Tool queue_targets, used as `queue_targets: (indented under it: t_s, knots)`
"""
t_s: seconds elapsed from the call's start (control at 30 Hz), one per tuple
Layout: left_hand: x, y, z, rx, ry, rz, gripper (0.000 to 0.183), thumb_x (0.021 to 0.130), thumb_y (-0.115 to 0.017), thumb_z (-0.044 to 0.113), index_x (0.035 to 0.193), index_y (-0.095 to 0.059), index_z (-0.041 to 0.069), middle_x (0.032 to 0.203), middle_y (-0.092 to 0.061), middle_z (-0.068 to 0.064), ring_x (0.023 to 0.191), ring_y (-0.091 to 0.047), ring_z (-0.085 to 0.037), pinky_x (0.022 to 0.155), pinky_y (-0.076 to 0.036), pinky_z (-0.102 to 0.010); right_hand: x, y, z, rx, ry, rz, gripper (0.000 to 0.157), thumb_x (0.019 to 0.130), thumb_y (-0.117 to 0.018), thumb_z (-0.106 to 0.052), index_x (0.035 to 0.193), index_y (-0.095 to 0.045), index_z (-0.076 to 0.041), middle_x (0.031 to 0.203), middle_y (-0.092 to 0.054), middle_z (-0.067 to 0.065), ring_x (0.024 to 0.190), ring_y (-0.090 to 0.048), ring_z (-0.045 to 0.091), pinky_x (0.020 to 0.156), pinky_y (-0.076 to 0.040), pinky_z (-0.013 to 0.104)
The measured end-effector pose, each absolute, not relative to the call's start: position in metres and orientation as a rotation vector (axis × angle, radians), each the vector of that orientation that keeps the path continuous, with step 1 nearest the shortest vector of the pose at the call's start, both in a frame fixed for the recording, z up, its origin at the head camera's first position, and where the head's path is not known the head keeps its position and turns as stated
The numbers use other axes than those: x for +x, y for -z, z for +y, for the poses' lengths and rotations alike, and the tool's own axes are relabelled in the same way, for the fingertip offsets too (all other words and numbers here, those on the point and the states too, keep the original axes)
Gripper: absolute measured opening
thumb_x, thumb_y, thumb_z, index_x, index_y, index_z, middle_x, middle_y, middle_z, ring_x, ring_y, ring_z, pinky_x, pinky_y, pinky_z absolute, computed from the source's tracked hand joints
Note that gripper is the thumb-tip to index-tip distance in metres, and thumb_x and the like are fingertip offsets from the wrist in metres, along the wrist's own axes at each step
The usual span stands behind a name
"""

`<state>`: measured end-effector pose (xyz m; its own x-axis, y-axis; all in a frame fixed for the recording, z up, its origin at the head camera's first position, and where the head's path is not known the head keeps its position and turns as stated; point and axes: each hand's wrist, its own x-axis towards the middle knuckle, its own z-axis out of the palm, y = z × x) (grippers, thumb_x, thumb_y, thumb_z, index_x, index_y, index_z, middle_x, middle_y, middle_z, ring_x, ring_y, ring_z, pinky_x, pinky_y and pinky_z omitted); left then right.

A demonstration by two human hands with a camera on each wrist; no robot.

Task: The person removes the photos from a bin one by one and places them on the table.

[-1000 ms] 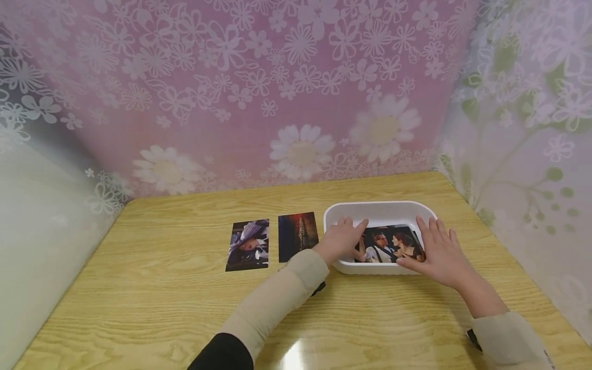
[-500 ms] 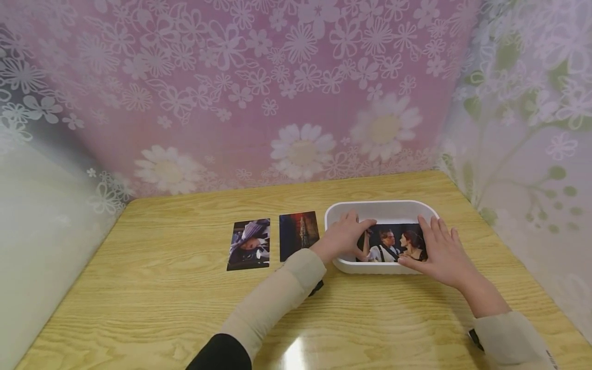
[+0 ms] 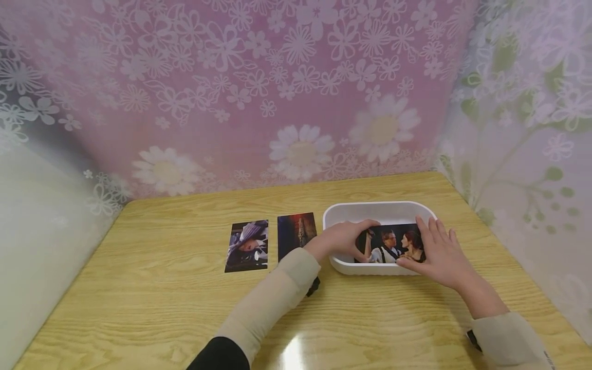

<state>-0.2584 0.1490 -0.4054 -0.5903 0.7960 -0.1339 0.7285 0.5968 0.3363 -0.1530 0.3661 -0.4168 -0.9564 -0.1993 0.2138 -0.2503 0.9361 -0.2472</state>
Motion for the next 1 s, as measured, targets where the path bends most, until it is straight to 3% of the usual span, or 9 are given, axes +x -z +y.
queue_targets:
  t_s: [0.1,0.33,0.53,0.83,1.0]
  knots:
    - [-0.26,0.4049,0.1478,1.266,-0.39,2.488,0.091,0.069,-0.074,0.038,0.139,-0.016,0.04,0.106,-0.057,0.008,0.077,-0.053,-0.005,0.064,-0.04,-0.022,-0.1526,0.417,0.3658,0.344,-0.41,-2.908,0.105,0.075,-0.064,-0.047,0.14,0.003,0.002,0.132,-0.008,0.043,0.125,0.001,0.049,0.094,0.009,0.06]
    - [-0.2613,0.4047,0.1476,1.268,-0.458,2.387,0.091,0.074,-0.072,0.026,0.139,-0.011,0.042,0.065,-0.058,0.006,0.056,-0.053,-0.007,0.055,-0.04,-0.02,-0.1511,0.4156,0.3652,0.349,-0.416,-2.901,0.105,0.075,-0.064,-0.046,0.14,0.001,0.003,0.133,-0.008,0.042,0.126,0.002,0.047,0.094,0.009,0.06]
    - [-0.2614,0.4055,0.1472,1.237,-0.587,2.274,0.085,0.08,-0.066,0.011,0.14,-0.013,0.038,0.063,-0.06,0.003,0.054,-0.058,-0.007,0.056,-0.043,-0.017,-0.1515,0.4157,0.3646,0.351,-0.403,-2.897,0.106,0.075,-0.065,-0.047,0.14,0.003,0.003,0.133,-0.009,0.041,0.126,0.001,0.048,0.094,0.006,0.062]
    - [-0.2623,0.4047,0.1459,1.239,-0.717,2.302,0.081,0.082,-0.06,0.002,0.14,-0.016,0.038,0.061,-0.06,0.005,0.053,-0.059,-0.008,0.053,-0.044,-0.017,-0.1512,0.4159,0.3659,0.337,-0.458,-2.867,0.11,0.073,-0.067,-0.045,0.139,0.004,0.004,0.135,-0.01,0.038,0.124,-0.004,0.05,0.092,0.004,0.064]
    - [-0.2655,0.4047,0.1415,1.109,-1.025,2.301,0.074,0.086,-0.054,0.001,0.14,-0.017,0.037,0.057,-0.06,0.003,0.054,-0.06,-0.013,0.049,-0.045,-0.023,-0.1518,0.416,0.3655,0.34,-0.516,-2.86,0.111,0.073,-0.069,-0.043,0.139,0.008,0.002,0.138,-0.007,0.034,0.123,-0.005,0.052,0.092,0.005,0.064]
